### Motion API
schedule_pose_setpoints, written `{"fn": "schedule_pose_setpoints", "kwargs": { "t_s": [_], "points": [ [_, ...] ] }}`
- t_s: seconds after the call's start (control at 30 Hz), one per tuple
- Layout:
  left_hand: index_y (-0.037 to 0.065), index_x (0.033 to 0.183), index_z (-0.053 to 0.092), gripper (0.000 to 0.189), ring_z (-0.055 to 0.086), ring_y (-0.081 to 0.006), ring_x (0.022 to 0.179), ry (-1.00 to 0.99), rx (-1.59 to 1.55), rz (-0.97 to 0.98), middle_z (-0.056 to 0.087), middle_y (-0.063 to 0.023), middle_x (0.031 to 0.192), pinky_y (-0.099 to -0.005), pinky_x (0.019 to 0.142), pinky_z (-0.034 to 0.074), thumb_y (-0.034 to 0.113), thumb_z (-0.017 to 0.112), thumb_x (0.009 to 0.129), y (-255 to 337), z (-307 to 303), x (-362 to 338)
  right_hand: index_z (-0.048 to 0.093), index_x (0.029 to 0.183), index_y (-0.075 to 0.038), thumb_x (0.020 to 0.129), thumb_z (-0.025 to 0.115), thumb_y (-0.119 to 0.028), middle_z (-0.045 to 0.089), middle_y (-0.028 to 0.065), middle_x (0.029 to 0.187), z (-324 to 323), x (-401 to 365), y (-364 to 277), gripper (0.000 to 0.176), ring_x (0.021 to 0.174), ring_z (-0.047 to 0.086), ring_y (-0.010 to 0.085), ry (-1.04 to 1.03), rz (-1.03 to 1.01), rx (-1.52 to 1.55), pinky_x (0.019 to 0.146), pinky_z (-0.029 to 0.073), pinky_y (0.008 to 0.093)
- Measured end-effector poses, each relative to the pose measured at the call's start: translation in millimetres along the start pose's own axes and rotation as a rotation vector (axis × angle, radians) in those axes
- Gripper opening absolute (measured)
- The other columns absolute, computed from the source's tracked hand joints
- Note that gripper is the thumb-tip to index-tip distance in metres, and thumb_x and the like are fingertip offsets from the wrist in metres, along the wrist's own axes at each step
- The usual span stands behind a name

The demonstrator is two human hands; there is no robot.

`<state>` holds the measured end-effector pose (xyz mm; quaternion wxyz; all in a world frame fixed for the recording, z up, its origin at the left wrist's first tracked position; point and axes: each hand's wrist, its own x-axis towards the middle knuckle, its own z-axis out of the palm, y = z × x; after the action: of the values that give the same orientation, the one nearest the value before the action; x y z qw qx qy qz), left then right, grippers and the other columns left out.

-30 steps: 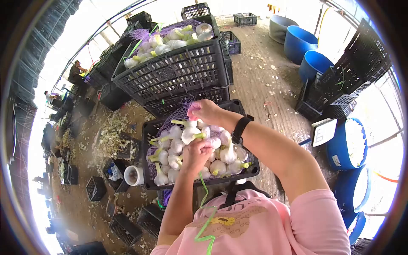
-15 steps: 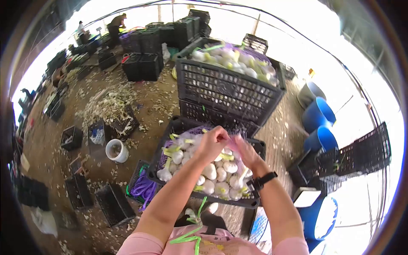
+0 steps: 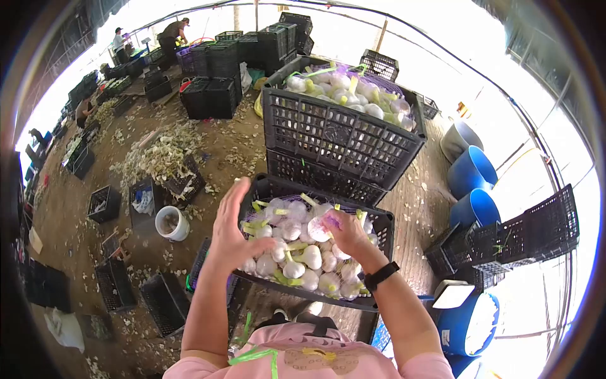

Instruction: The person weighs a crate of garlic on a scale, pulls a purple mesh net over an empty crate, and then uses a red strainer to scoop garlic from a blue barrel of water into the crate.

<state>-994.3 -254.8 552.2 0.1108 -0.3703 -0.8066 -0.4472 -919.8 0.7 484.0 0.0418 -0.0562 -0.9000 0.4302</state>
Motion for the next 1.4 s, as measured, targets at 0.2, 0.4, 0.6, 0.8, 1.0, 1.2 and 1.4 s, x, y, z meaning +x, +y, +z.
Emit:
{"fn": "schedule_pose_setpoints", "kwargs": {
  "t_s": [0.2, 0.4, 0.6, 0.8, 1.0, 1.2, 1.4],
  "points": [
    [0.004, 0.140, 0.022, 0.112, 0.032, -0.0338, 0.129, -0.398, 0.135, -0.067, 0.036, -0.0170, 0.139, -0.0415, 0.107, 0.026, 0.036, 0.084, 0.053, -33, 88, 6, 0.059, 0.088, -0.002, 0.087, 0.055, -0.016, 0.061, 0.0136, 0.081, 2, 3, -12, 0.015, 0.077, 0.061, 0.0279, 0.027, -0.098, -0.098, 0.071, 0.048, 0.0353],
    [0.006, 0.130, 0.041, 0.080, 0.055, -0.0319, 0.106, -0.178, -0.514, -0.186, 0.056, -0.0162, 0.116, -0.0334, 0.090, 0.045, 0.014, 0.077, 0.059, -23, 158, -1, 0.061, 0.083, -0.008, 0.076, 0.061, -0.011, 0.053, 0.0090, 0.092, -8, 5, -39, 0.008, 0.087, 0.053, 0.0298, 0.151, -0.443, -0.567, 0.074, 0.045, 0.0378],
    [0.003, 0.095, 0.063, 0.026, 0.060, -0.0230, 0.083, -0.150, -0.514, -0.215, 0.060, -0.0093, 0.088, -0.0306, 0.073, 0.047, -0.005, 0.060, 0.071, -16, 163, 5, 0.056, 0.110, -0.008, 0.070, 0.073, -0.026, 0.052, 0.0141, 0.107, -41, -17, -53, 0.047, 0.101, 0.054, 0.0305, 0.031, -0.208, -0.189, 0.086, 0.044, 0.0405],
    [0.003, 0.087, 0.062, 0.016, 0.061, -0.0250, 0.083, -0.145, -0.426, -0.174, 0.058, -0.0088, 0.083, -0.0334, 0.069, 0.049, -0.008, 0.056, 0.076, 7, 147, 8, 0.011, 0.141, 0.004, 0.057, 0.079, -0.053, 0.015, 0.0248, 0.146, -61, -27, 18, 0.122, 0.137, 0.013, 0.0342, -0.196, 0.018, -0.466, 0.112, 0.013, 0.0395],
    [0.006, 0.076, 0.051, 0.019, 0.056, -0.0306, 0.079, -0.136, -0.246, 0.208, 0.054, -0.0100, 0.080, -0.0400, 0.074, 0.046, -0.009, 0.050, 0.065, 12, 161, 28, 0.033, 0.137, -0.008, 0.074, 0.067, -0.049, 0.036, 0.0120, 0.139, 9, 23, 40, 0.083, 0.131, 0.029, 0.0239, -0.379, -0.341, -0.129, 0.108, 0.021, 0.0381],
    [0.009, 0.074, 0.052, 0.007, 0.059, -0.0302, 0.068, -0.337, -0.155, 0.200, 0.057, -0.0085, 0.072, -0.0405, 0.059, 0.045, 0.004, 0.048, 0.071, 14, 177, 59, 0.039, 0.133, -0.007, 0.081, 0.064, -0.038, 0.042, 0.0082, 0.135, -6, 23, 32, 0.065, 0.126, 0.035, 0.0204, -0.500, -0.188, 0.342, 0.106, 0.025, 0.0356],
    [0.010, 0.081, 0.057, 0.010, 0.062, -0.0327, 0.075, -0.634, -0.079, 0.112, 0.064, -0.0108, 0.080, -0.0428, 0.065, 0.047, 0.014, 0.048, 0.078, 6, 184, 86, 0.051, 0.122, -0.006, 0.090, 0.057, -0.018, 0.053, 0.0073, 0.123, 19, 28, 77, 0.034, 0.112, 0.049, 0.0175, -0.337, -0.173, 0.373, 0.095, 0.040, 0.0310]
  ]
}}
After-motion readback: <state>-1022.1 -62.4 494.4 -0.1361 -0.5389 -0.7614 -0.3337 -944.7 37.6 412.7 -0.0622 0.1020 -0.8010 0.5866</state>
